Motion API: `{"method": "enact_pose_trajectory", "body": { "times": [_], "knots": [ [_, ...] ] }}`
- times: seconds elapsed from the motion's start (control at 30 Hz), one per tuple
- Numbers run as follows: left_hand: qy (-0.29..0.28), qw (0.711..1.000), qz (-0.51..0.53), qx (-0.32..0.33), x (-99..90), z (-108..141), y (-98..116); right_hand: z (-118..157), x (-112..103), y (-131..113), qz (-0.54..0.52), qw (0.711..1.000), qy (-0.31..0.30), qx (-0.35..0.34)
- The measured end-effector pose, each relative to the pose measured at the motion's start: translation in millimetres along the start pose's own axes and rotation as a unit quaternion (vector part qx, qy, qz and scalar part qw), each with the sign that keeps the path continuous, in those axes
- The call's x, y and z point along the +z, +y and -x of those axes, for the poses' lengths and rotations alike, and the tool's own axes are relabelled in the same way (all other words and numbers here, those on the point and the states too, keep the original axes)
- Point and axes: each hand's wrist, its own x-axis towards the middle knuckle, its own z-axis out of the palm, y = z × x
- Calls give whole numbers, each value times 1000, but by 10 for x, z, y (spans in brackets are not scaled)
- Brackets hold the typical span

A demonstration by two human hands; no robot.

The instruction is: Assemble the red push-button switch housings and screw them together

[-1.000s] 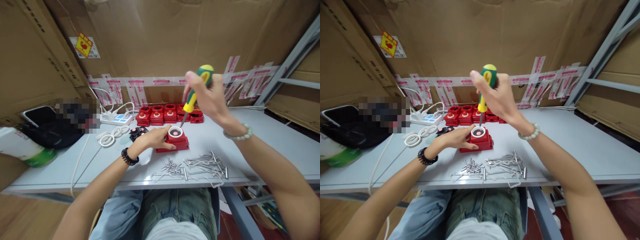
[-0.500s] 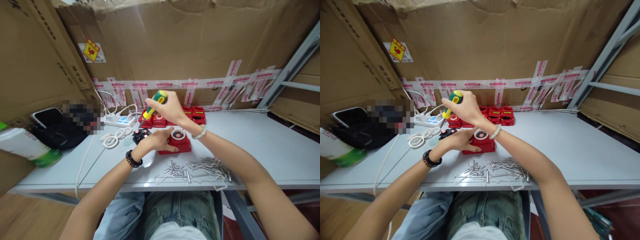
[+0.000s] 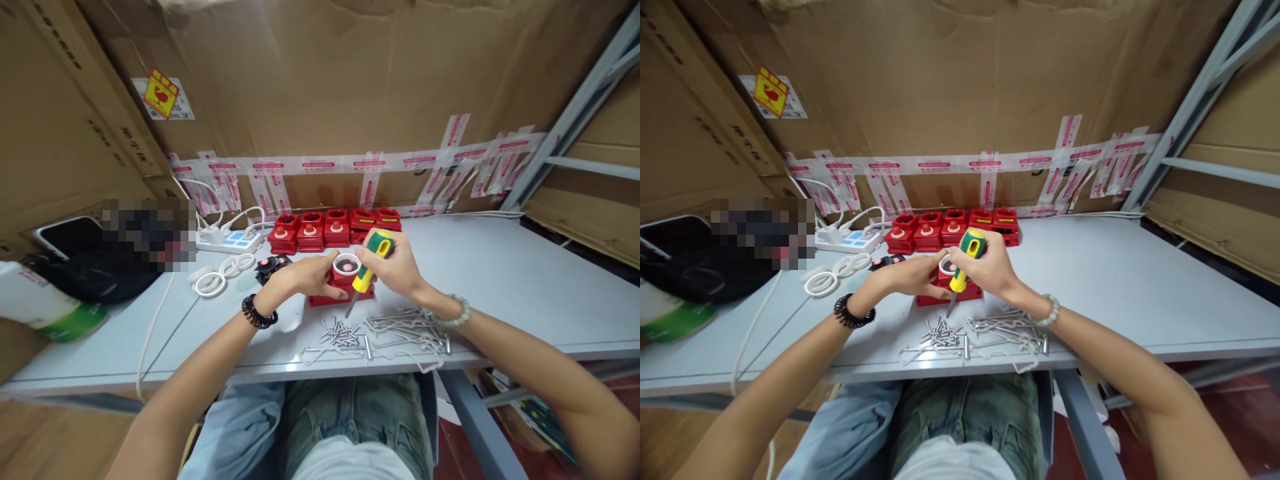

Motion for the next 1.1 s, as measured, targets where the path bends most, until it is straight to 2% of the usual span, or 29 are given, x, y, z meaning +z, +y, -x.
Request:
{"method": "enact_pose_trajectory", "body": {
  "times": [0.1, 0.23, 0.43, 0.6, 0.7, 0.83, 1.0, 1.1],
  "knots": [
    [2, 1000, -14, -1, -1, 3, 4, -19, 39, 108, 5, 1000, 1, 16],
    [5, 1000, -20, 3, 7, 8, 5, -10, 63, 134, 5, 1000, 1, 29],
    [2, 1000, -29, -6, -20, 39, 42, -14, 33, 101, -5, 999, 13, 30],
    [-6, 1000, -22, -15, -30, 38, 40, -37, -28, -2, -38, 997, 23, 60],
    [-11, 1000, -18, -7, -23, 27, 18, -62, -106, -83, -65, 995, 51, 55],
    [-10, 1000, -2, -7, -21, 24, 10, -155, -287, -140, -52, 993, 109, -5],
    [-16, 999, -8, -36, -40, 39, 54, -368, -521, -62, 13, 967, 227, -112],
    [-21, 999, -13, -37, -41, 32, 59, -466, -563, 12, 31, 961, 251, -109]
  ]
}}
